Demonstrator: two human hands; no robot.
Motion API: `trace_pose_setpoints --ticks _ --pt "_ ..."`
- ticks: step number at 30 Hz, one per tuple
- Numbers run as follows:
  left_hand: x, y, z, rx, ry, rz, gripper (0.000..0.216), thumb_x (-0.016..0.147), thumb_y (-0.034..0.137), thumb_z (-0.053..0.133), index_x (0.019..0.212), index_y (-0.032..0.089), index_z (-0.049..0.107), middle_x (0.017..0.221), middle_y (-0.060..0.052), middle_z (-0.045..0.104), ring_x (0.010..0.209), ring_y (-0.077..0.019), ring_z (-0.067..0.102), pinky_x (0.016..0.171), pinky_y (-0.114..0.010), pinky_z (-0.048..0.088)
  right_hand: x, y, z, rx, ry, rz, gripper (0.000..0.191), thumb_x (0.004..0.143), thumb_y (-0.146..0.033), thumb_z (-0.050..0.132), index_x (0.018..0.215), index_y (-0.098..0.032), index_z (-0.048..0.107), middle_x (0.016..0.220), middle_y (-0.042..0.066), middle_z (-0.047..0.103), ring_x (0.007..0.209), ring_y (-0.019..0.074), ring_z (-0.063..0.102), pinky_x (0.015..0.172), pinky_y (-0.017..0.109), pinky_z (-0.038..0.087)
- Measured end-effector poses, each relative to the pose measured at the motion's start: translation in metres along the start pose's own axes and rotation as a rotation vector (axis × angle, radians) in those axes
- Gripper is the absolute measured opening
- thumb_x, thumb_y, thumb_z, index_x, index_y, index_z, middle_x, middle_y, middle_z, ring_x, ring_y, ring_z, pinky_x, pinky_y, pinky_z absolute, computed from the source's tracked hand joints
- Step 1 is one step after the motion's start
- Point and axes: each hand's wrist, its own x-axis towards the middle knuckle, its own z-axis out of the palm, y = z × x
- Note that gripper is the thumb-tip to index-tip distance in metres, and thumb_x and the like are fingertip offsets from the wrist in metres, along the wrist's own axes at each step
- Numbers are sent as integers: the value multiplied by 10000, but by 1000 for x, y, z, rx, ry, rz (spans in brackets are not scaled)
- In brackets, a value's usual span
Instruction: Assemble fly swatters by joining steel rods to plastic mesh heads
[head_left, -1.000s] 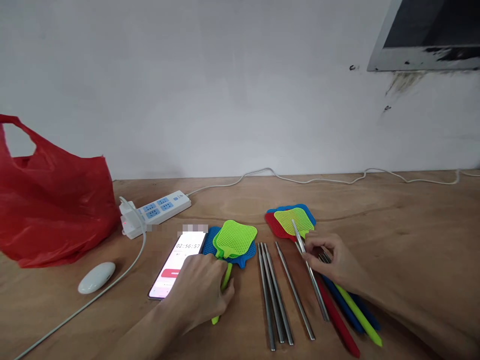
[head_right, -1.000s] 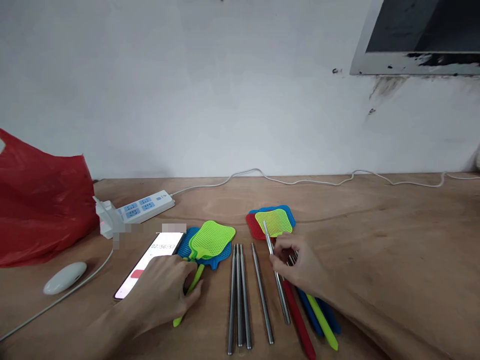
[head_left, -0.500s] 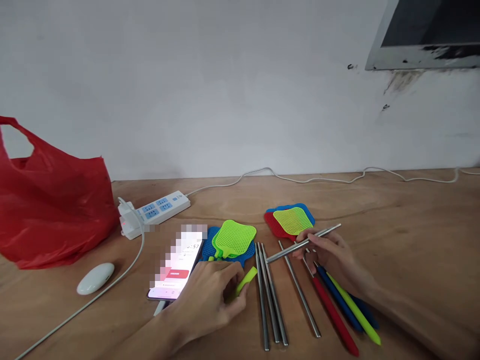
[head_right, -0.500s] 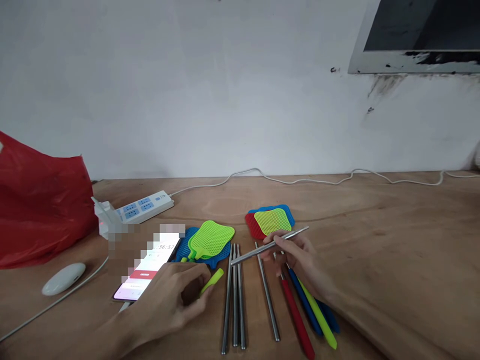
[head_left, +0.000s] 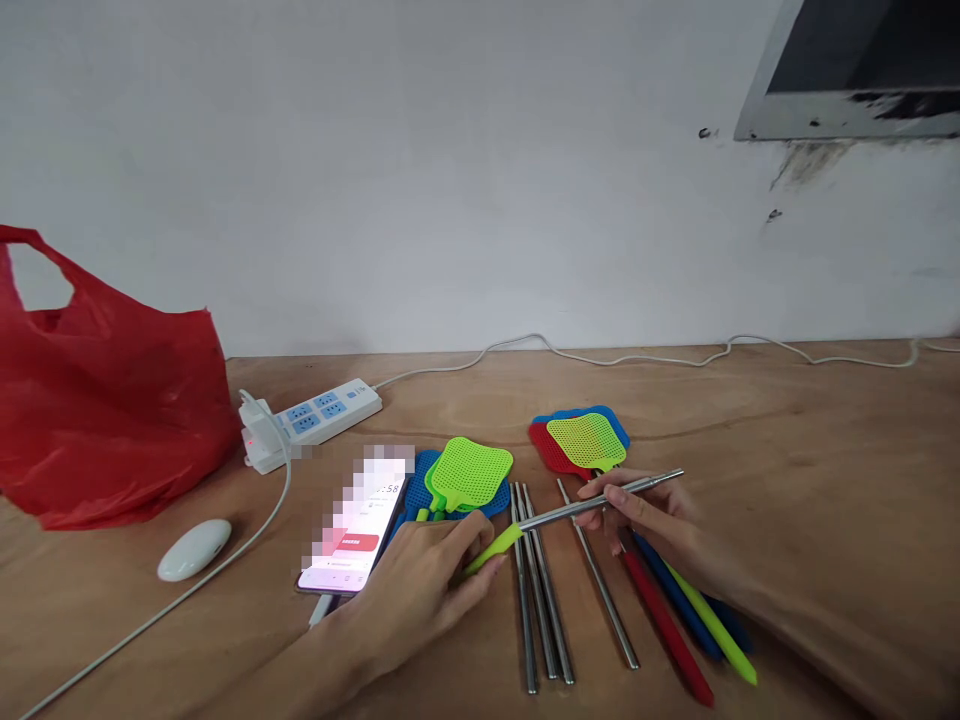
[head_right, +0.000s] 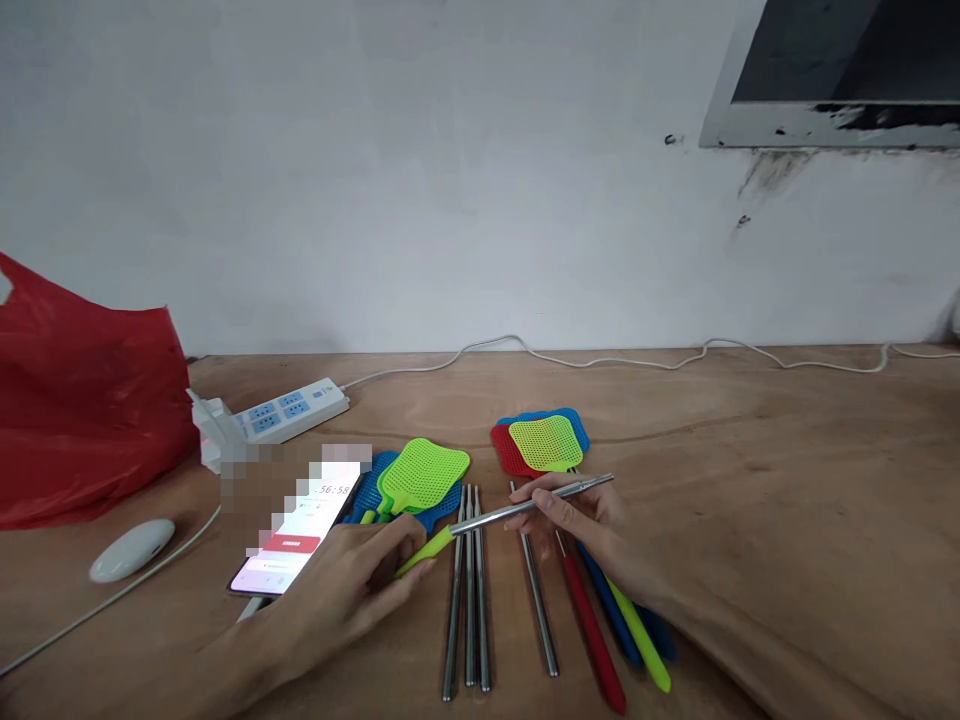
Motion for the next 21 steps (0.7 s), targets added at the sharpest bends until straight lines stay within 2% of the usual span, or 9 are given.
trace_pose_setpoints --ticks 4,6,10,14,17,21 --pt "-1 2 0 -53 27 104 135 1045 309 448 974 215 514 838 7 649 669 -143 588 594 -247 388 -2 -3 1 -16 -117 39 254 885 -428 697 974 -203 772 825 78 769 733 185 696 564 258 555" --pt "-1 5 0 -86 5 139 162 1052 327 441 966 212 516 846 1 647 683 -144 590 616 -246 403 -5 -6 5 -54 -195 83 246 880 -419 702 992 -214 781 851 74 773 745 186 702 599 275 577" --pt "-2 10 3 -160 -42 106 198 1049 357 451 941 212 531 788 12 616 654 -139 561 587 -239 377 -12 -11 17 -123 -277 172 261 856 -421 719 1027 -236 789 928 77 782 797 215 722 676 336 610" --pt "-2 9 8 -237 -51 44 192 1025 392 507 976 217 570 767 24 589 653 -136 543 586 -239 375 -12 -9 21 -97 -294 188 269 865 -418 711 1046 -234 783 953 87 783 859 222 722 682 327 608" --pt "0 9 5 -261 -28 3 204 1032 380 481 984 217 596 777 16 613 669 -144 562 611 -250 407 -8 -3 19 -16 -199 177 304 847 -454 727 1013 -204 781 889 89 775 772 189 703 636 292 588" --pt "6 3 -5 -113 138 -58 235 1037 299 405 970 206 609 919 -38 669 866 -205 627 784 -332 476 0 -2 14 149 105 149 383 782 -550 760 778 -167 737 655 17 664 555 110 583 498 212 502"
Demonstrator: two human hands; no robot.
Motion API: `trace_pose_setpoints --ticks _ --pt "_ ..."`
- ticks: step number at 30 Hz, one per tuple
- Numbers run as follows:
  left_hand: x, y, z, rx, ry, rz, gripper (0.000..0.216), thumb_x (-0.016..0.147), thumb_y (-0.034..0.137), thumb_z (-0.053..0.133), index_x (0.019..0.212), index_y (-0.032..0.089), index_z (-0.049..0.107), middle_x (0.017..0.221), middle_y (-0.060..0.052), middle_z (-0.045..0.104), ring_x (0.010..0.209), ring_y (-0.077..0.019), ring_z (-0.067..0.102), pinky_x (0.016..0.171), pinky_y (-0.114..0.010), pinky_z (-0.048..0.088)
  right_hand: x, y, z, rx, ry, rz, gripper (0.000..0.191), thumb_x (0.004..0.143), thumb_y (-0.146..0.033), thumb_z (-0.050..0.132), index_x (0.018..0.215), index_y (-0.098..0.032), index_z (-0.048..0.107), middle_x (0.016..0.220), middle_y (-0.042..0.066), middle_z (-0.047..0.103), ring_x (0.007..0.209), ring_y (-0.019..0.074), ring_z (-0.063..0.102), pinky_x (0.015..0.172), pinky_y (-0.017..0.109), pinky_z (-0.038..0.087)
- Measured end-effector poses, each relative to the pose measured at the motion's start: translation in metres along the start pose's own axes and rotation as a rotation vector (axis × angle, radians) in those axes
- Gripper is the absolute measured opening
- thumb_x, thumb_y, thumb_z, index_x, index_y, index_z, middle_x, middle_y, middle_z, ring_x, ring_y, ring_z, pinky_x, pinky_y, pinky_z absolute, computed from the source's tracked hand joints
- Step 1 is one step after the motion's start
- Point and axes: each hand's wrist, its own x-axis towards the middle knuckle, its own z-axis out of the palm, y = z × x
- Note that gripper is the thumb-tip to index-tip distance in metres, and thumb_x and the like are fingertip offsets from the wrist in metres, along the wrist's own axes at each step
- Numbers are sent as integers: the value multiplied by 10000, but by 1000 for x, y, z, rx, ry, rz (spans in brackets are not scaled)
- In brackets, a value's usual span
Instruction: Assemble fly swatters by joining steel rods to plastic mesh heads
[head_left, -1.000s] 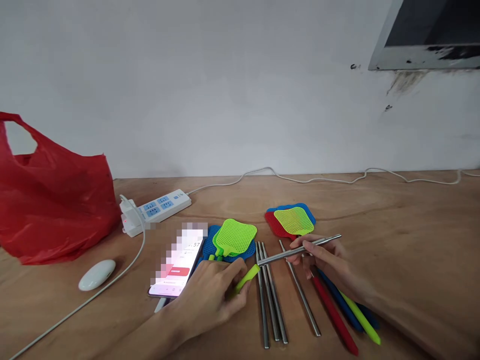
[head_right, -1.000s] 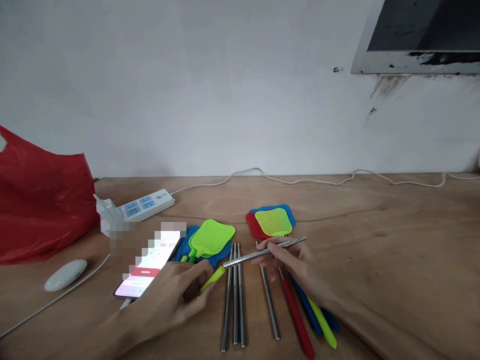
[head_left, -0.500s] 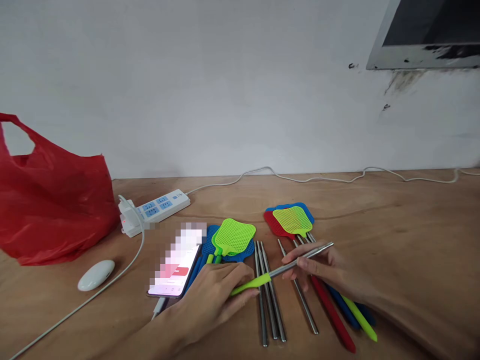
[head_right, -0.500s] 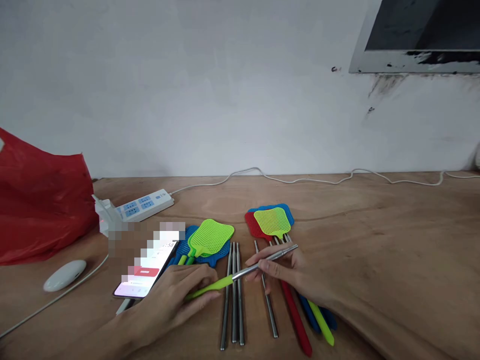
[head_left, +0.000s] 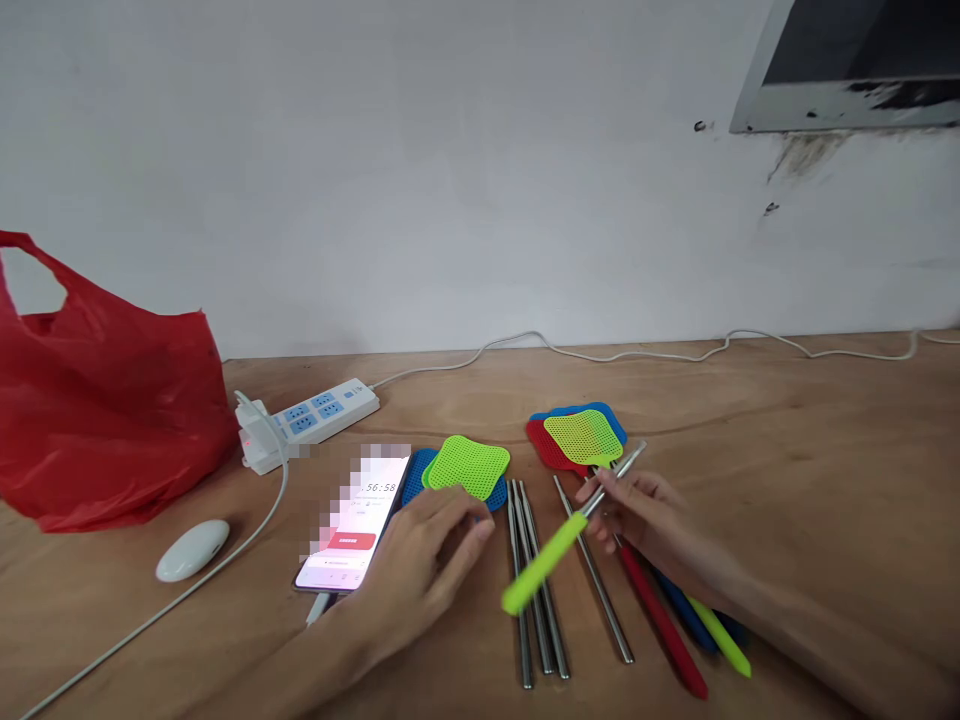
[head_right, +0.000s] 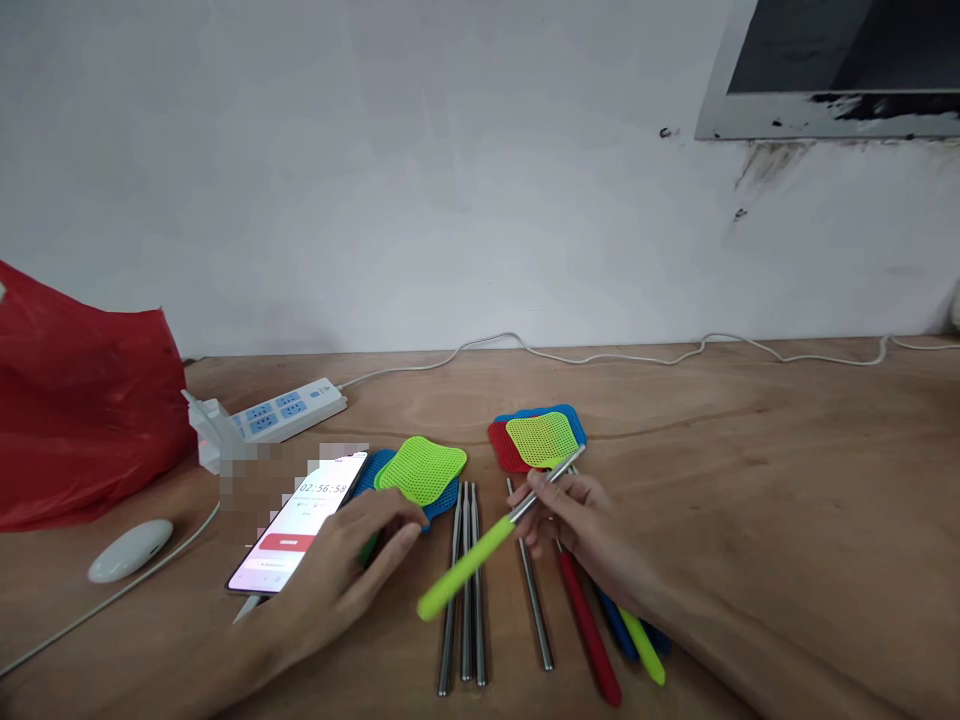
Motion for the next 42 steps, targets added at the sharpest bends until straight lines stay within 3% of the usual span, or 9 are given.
trace_pose_setpoints --ticks 3,6,13,17,23,29,37,42 --pt "5 -12 -4 197 117 -34 226 1013 287 426 1116 190 602 1202 -114 638 1112 -282 593 945 -443 465 1 -7 -1 74 114 9 440 769 -571 758 632 -181 606 533 -40 535 418 68 428 381 180 383" --pt "6 -25 -2 359 107 -32 364 992 319 453 1305 149 527 1400 -174 547 1260 -345 525 1022 -540 429 1 -9 -1 82 20 64 499 826 -598 681 590 -201 492 414 -72 423 325 52 285 313 167 271" --pt "7 -21 0 413 -30 -6 321 961 348 514 1190 154 627 1196 -137 695 1130 -332 619 996 -543 452 6 -1 -8 27 -56 104 520 827 -654 632 605 -217 460 322 -114 320 256 36 146 248 148 166" --pt "8 -17 -2 349 -35 26 262 972 318 504 1125 172 658 1111 -112 702 1053 -310 634 935 -508 489 9 2 -14 -7 -82 136 525 846 -677 588 625 -215 469 327 -114 331 243 36 168 249 148 177" --pt "5 -25 0 299 -46 66 312 950 287 545 1237 175 595 1332 -135 600 1229 -325 559 1024 -522 462 8 5 -13 -71 -74 128 515 872 -655 566 644 -195 528 337 -97 373 234 38 224 257 147 184" --pt "5 -19 -2 232 -103 53 232 912 260 587 1130 187 615 1174 -105 650 1117 -296 597 994 -507 473 5 -2 -6 -156 -45 137 569 790 -729 597 623 -187 548 330 -92 378 227 41 244 256 157 180" --pt "3 -22 -5 255 -152 85 405 823 226 627 1218 194 546 1437 -148 496 1343 -351 451 1093 -544 411 5 -2 -7 -176 -16 136 541 833 -679 592 631 -178 571 337 -78 410 236 41 275 262 147 200" --pt "2 -27 -4 280 -130 81 504 819 263 638 1289 190 470 1491 -171 454 1391 -361 408 1105 -567 407 6 3 -12 -134 -58 126 526 878 -639 565 655 -164 597 346 -74 423 239 36 271 256 135 211"
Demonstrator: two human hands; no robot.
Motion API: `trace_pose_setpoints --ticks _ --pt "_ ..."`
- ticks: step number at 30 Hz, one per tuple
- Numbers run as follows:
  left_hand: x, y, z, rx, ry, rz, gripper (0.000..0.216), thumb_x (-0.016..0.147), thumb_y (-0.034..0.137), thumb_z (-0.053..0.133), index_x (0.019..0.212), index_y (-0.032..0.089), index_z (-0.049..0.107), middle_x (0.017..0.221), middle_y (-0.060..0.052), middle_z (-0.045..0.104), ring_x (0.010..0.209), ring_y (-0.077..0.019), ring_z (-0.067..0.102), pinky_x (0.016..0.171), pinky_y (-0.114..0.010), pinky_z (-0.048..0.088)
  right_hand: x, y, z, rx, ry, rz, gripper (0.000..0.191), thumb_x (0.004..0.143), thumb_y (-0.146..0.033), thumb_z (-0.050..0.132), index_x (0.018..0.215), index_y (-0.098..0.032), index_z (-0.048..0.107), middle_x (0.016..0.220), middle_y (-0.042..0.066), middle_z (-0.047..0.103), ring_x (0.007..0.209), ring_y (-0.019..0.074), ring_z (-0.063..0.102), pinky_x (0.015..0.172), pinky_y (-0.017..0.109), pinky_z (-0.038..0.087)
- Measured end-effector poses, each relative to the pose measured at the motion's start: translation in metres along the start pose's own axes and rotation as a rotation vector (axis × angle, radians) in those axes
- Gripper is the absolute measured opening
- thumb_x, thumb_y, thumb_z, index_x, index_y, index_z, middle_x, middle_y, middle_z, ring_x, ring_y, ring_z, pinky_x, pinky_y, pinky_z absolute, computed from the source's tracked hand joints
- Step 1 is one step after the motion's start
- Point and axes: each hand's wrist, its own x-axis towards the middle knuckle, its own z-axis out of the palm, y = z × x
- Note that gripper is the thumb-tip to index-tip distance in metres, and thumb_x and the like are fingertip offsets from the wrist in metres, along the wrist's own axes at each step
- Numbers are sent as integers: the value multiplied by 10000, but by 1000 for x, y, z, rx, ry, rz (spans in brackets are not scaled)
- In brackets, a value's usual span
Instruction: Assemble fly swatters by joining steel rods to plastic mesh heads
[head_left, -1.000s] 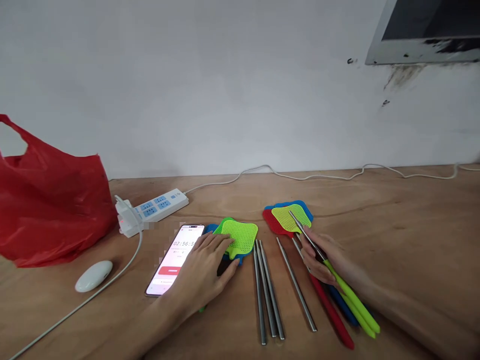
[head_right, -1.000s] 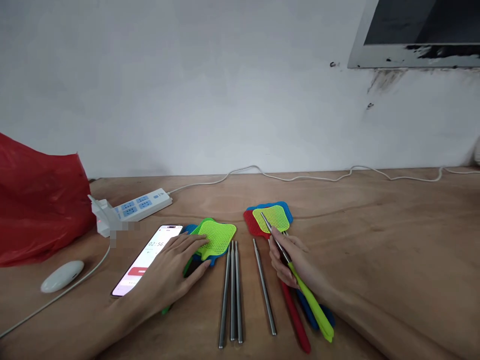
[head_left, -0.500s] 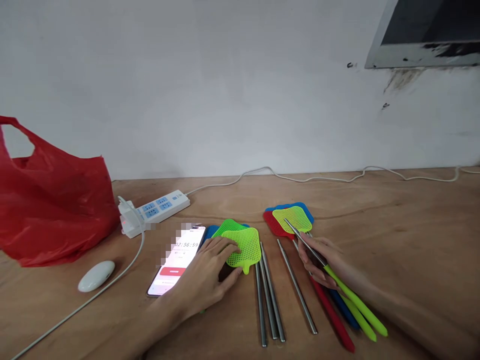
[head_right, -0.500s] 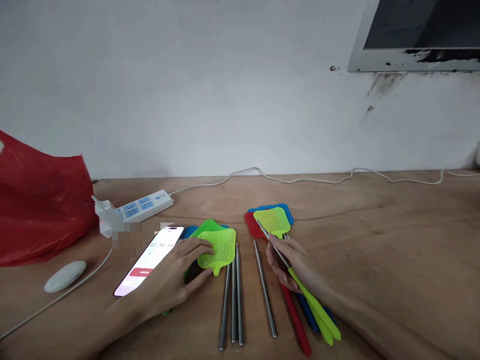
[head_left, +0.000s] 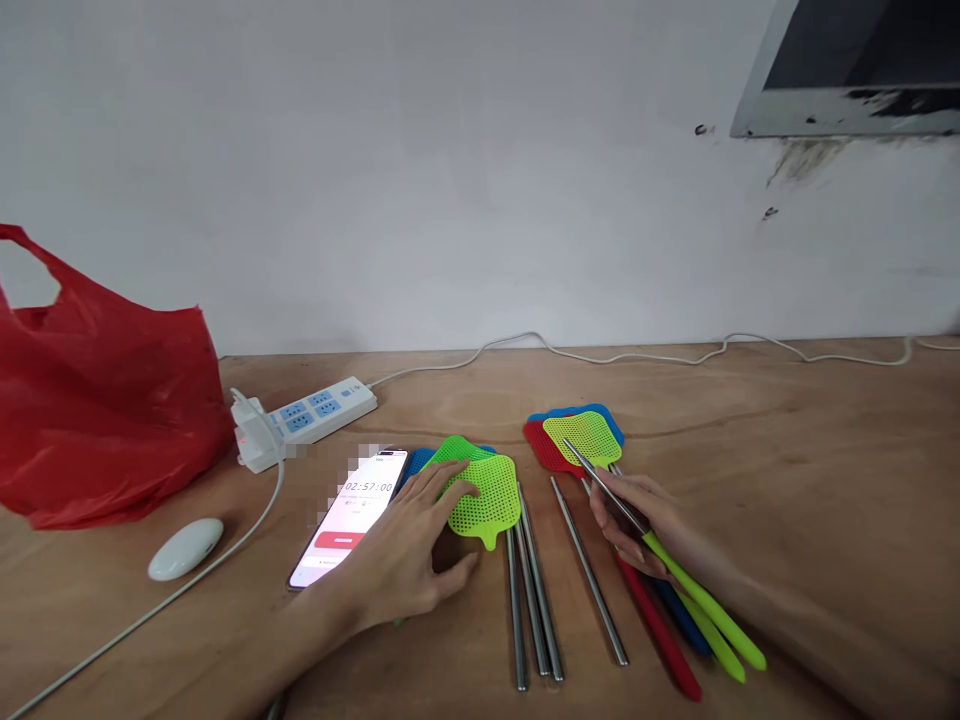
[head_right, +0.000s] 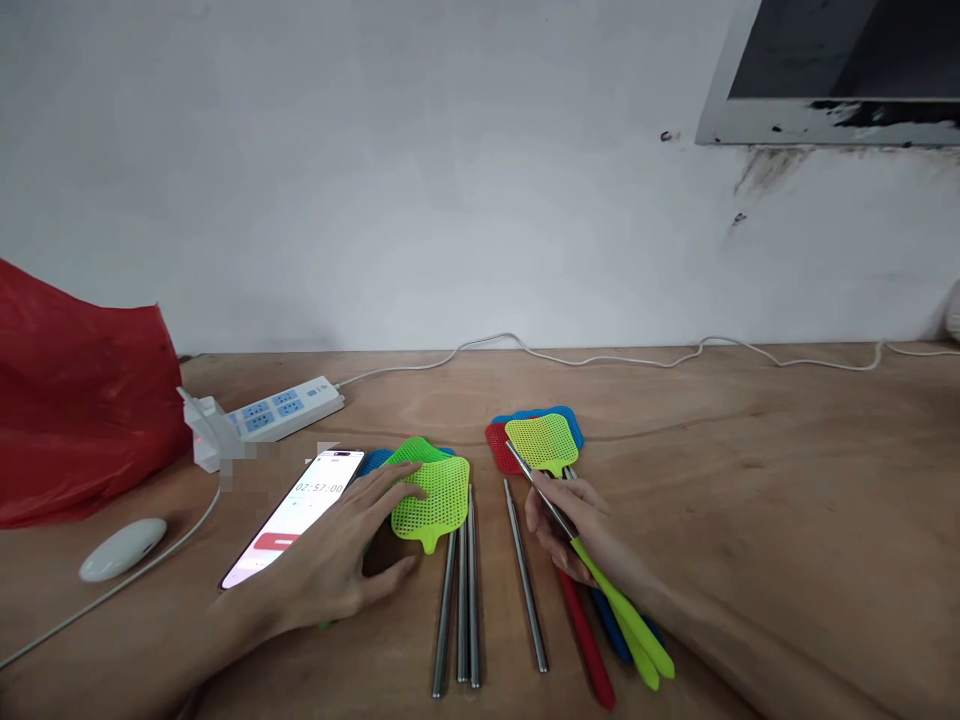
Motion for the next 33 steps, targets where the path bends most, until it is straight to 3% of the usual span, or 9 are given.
trace_pose_setpoints --ticks 4,12,23,29,33 --pt "0 -3 1 13 -10 -13 554 849 347 648 1339 193 439 1499 -183 451 1405 -381 394 1108 -600 390 1 1 -1 15 -4 -11 526 886 -634 556 667 -158 611 347 -73 423 240 36 276 254 131 218" --pt "3 -7 1 -27 -12 -26 349 845 368 661 1114 197 517 1403 -186 548 1355 -371 459 1088 -581 413 -3 -5 4 -28 4 3 557 828 -686 587 637 -163 599 343 -66 429 243 41 290 249 134 224" --pt "5 -5 0 -56 -10 -33 292 830 381 687 990 212 512 1383 -171 540 1323 -384 457 1063 -584 413 -3 -3 3 -56 2 -11 563 822 -691 583 642 -158 609 351 -63 438 249 41 295 256 139 231" --pt "4 -4 0 -71 -4 -62 401 756 442 762 919 217 473 1209 -120 547 1076 -336 547 874 -516 507 -4 -5 6 -90 17 -14 556 816 -686 595 643 -157 614 356 -55 455 253 46 316 259 141 228" --pt "3 2 -1 -127 47 -89 488 738 493 775 999 231 458 1216 -104 511 1012 -305 561 776 -455 537 -4 -3 4 -90 21 -36 543 845 -659 577 660 -151 629 356 -58 450 249 45 304 259 146 228"
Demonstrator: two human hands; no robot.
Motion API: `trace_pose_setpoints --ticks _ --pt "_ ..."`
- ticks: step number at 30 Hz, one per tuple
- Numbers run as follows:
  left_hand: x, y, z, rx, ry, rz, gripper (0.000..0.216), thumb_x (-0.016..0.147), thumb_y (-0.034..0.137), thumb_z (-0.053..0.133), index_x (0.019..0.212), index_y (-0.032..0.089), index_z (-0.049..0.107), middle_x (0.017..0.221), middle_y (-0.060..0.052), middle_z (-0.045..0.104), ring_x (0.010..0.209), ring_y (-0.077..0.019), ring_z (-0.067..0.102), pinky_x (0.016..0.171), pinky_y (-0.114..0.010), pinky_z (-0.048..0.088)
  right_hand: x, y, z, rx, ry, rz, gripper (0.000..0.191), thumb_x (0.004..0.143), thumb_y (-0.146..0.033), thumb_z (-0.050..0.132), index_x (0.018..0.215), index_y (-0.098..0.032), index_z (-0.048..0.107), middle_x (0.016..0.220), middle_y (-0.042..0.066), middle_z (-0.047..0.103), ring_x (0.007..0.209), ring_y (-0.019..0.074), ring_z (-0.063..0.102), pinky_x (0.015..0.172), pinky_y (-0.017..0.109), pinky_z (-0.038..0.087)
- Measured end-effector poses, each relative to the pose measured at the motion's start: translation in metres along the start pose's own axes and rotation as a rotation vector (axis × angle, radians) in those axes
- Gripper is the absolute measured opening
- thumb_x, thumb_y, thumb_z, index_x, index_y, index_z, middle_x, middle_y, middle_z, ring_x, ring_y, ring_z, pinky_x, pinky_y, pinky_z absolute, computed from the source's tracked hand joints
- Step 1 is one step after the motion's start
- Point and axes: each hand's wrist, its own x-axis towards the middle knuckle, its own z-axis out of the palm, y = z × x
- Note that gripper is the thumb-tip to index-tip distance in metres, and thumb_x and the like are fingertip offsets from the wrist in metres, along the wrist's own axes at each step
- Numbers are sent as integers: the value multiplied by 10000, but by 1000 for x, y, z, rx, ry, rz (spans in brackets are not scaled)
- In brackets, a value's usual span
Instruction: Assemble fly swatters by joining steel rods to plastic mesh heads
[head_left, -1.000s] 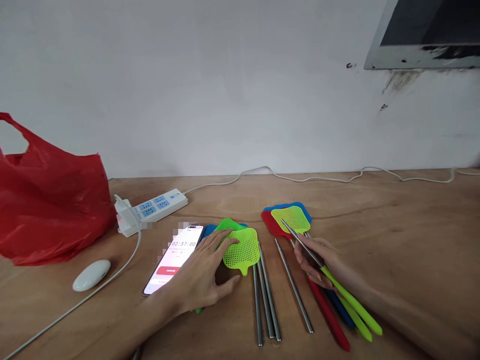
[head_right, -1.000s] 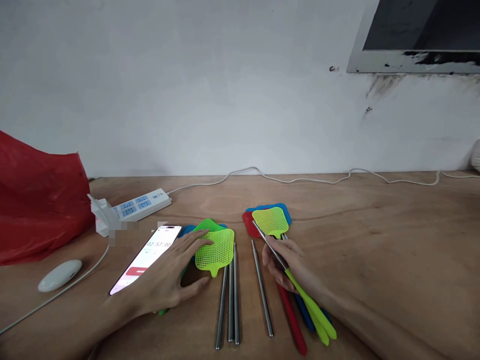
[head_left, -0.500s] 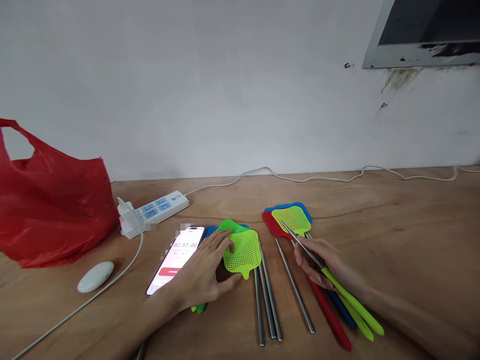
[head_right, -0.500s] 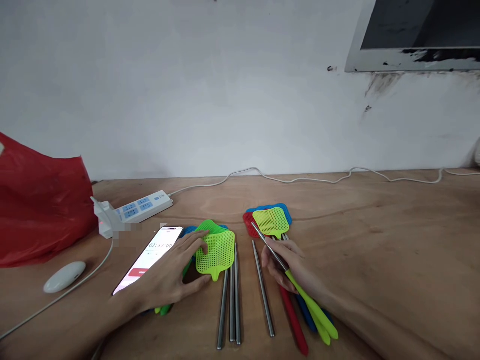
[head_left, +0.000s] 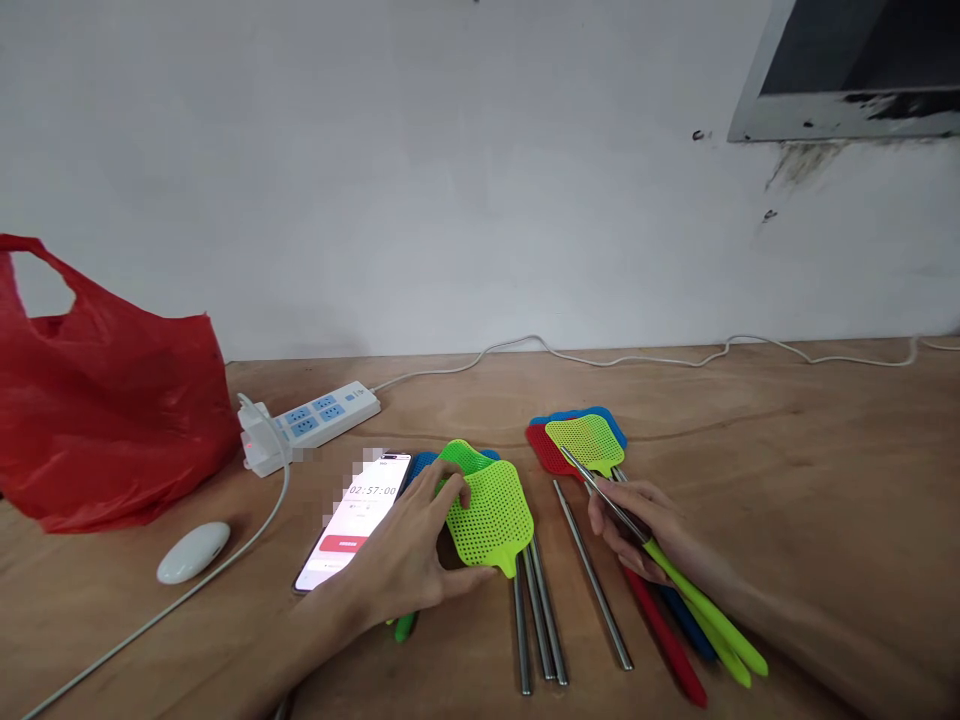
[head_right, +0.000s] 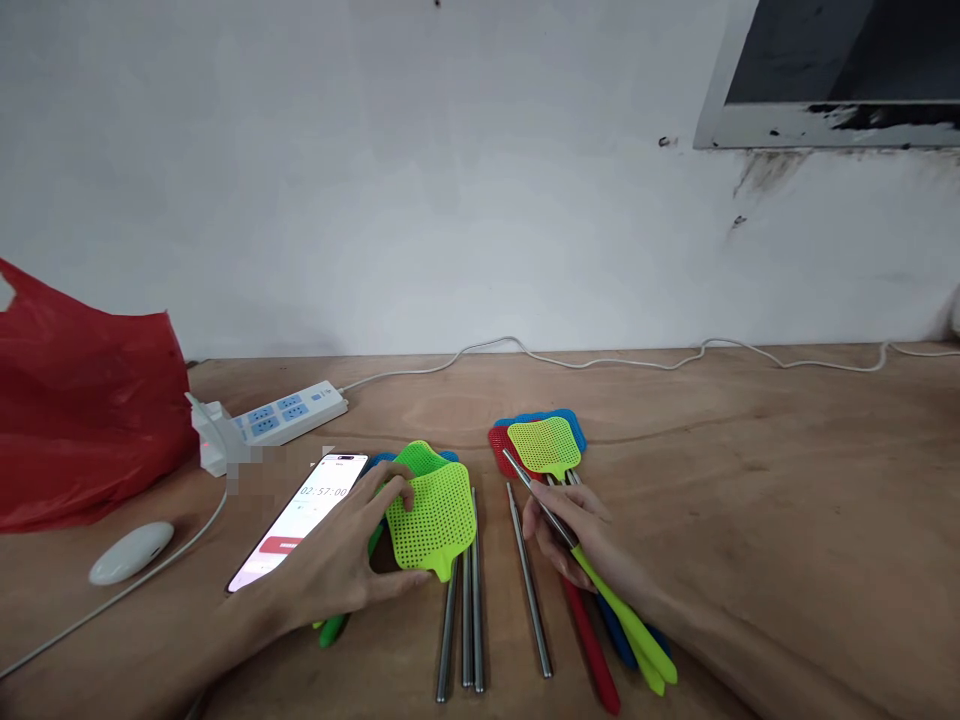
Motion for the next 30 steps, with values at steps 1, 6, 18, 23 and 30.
trace_pose_setpoints --ticks 1,6,18,23,30 --pt "0 2 0 -15 16 -7 510 744 509 770 1033 236 452 1220 -101 508 1021 -305 561 775 -451 540 0 0 0 -5 1 -7 539 852 -653 569 675 -148 638 358 -60 448 246 45 298 258 150 226" --pt "-3 14 1 -49 82 -1 585 792 466 756 1221 265 412 1325 -105 491 1230 -339 480 973 -512 481 -3 -4 2 -62 12 -33 491 876 -592 544 838 -125 692 404 -74 450 279 53 323 281 160 260" --pt "-1 11 0 -39 159 -188 584 819 585 692 1226 245 448 1207 -110 562 1071 -345 568 848 -496 506 -13 -9 5 -148 -321 72 443 836 -595 631 994 -187 564 524 -56 611 284 41 303 297 181 207" --pt "-2 14 1 -45 159 -186 590 823 580 696 1237 242 446 1238 -111 553 1110 -346 555 876 -485 497 -17 -13 7 -206 -336 99 443 828 -575 653 991 -164 631 543 -58 592 316 31 328 315 169 256" --pt "0 13 -3 -111 213 -195 660 766 569 755 1259 244 460 1235 -107 563 1116 -351 561 894 -499 496 -15 -7 7 -202 -277 129 464 817 -558 668 1050 -160 625 538 -59 609 304 35 354 315 173 266"
